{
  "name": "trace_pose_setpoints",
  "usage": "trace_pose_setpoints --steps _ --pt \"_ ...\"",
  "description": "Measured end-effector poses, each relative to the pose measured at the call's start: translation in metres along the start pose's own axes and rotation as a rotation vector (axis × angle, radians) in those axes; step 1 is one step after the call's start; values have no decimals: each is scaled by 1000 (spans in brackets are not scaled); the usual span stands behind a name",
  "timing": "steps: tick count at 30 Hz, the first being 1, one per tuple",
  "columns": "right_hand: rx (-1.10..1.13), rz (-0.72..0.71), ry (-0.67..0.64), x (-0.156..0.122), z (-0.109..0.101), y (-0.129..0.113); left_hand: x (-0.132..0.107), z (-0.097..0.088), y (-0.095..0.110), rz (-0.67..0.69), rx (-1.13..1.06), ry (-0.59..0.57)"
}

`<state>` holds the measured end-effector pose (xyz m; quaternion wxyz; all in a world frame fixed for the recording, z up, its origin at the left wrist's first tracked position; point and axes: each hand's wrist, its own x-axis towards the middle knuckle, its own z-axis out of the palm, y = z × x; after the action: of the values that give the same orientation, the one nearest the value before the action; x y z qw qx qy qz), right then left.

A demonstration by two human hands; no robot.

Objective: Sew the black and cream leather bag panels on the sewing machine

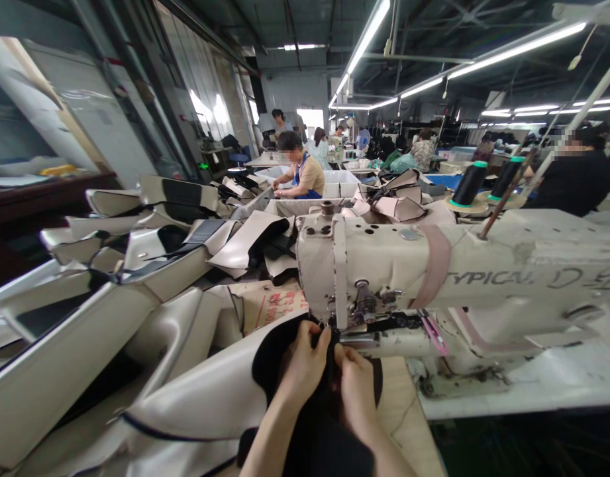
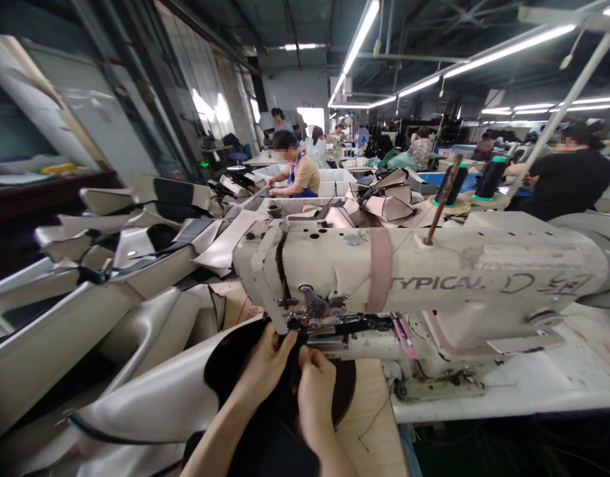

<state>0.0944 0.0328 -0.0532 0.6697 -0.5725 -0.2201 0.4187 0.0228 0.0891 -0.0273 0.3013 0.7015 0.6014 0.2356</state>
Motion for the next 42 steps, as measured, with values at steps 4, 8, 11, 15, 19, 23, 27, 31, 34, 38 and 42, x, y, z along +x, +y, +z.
trace_pose_setpoints --steps 4,8,11,15,19,23,27,31,34,38,42 --pt "81 98 -61 1 -3 0 0 0 2 -30 4 13" --pt "115 126 -78 2 -4 0 1 0 3 -57 9 23" --pt "118 134 -68 3 -4 1 1 0 4 -73 10 22" --pt "100 126 -49 5 -4 5 3 1 3 -75 14 30" --pt "56 103 -52 7 -5 7 5 2 1 -80 26 38" --pt "-53 60 -145 11 -9 2 6 2 2 -72 30 42" --pt "-256 -50 -267 11 -46 -20 8 2 2 -68 34 49" --pt "-800 -731 171 8 -136 -61 9 2 1 -67 32 48" --pt "-1050 -1060 523 14 -217 -92 9 1 2 -73 31 45" --pt "-1360 -1112 517 27 -293 -105 7 -1 7 -86 34 31" --pt "-1446 -1206 361 31 -310 -92 7 -2 9 -98 38 25"
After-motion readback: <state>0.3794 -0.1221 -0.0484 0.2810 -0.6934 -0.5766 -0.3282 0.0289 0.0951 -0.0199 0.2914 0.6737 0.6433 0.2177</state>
